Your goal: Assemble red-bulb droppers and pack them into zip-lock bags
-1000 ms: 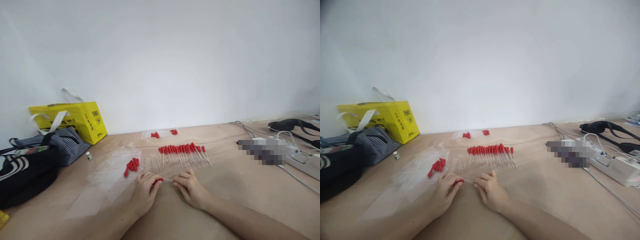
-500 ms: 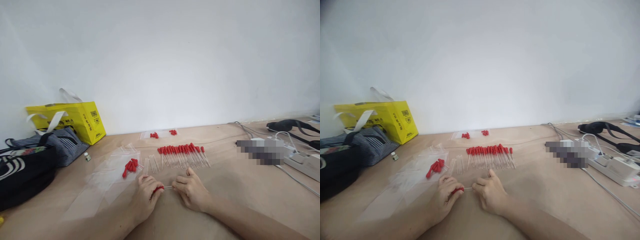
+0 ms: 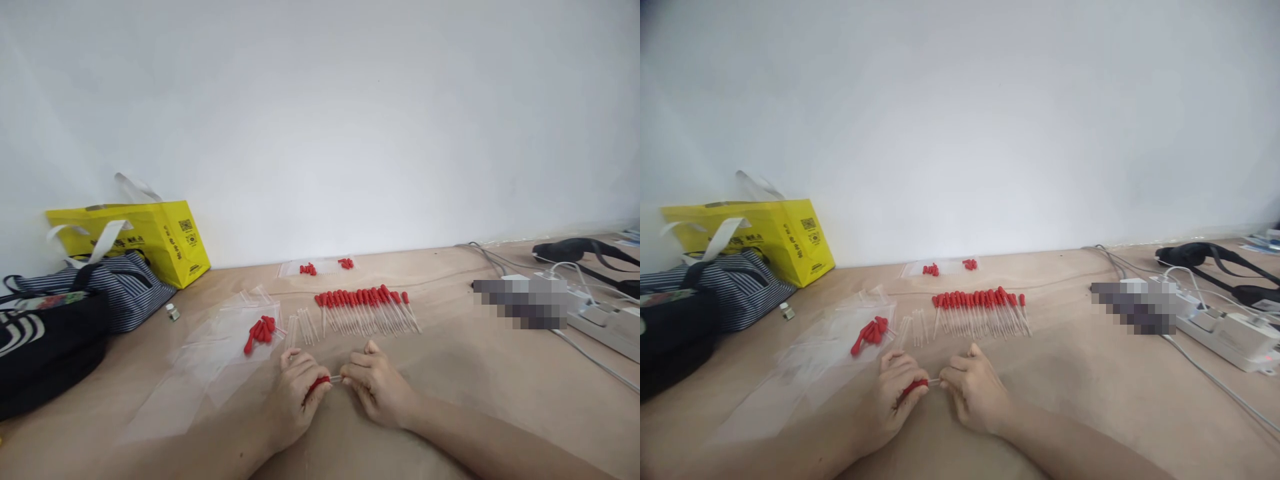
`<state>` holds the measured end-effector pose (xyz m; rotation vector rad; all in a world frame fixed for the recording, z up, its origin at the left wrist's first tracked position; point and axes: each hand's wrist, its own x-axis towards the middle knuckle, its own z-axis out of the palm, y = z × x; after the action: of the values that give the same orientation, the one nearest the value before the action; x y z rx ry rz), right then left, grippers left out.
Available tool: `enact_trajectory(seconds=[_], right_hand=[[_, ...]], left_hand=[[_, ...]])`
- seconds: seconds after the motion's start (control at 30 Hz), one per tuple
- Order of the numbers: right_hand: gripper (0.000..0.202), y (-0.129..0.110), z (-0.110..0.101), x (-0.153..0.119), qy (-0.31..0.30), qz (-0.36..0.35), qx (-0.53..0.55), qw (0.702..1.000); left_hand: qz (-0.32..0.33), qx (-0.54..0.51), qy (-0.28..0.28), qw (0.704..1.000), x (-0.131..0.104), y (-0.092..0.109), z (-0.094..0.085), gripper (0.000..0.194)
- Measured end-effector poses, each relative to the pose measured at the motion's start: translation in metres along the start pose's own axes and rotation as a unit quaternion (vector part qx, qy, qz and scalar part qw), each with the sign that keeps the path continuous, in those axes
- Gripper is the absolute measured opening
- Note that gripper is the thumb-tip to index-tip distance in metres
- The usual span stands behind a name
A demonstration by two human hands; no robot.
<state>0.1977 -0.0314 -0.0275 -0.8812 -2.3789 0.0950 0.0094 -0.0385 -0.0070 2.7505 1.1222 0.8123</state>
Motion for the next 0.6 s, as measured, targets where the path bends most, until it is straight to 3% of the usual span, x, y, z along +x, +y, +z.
enact_trajectory(seconds=[0.33, 0.6], right_hand=[[0.025, 0.0, 0.002, 0.0, 0.002, 0.011, 0.011, 1.0], [0.019, -0.002, -0.013, 0.005, -0.035, 0.015, -0.039, 0.999]], left_hand=[[-0.005, -0.009, -0.014, 1.0, 0.0, -0.001, 0.001, 0.021], [0.006, 0.042, -0.013, 0.999, 0.002, -0.007, -0.003, 0.019]])
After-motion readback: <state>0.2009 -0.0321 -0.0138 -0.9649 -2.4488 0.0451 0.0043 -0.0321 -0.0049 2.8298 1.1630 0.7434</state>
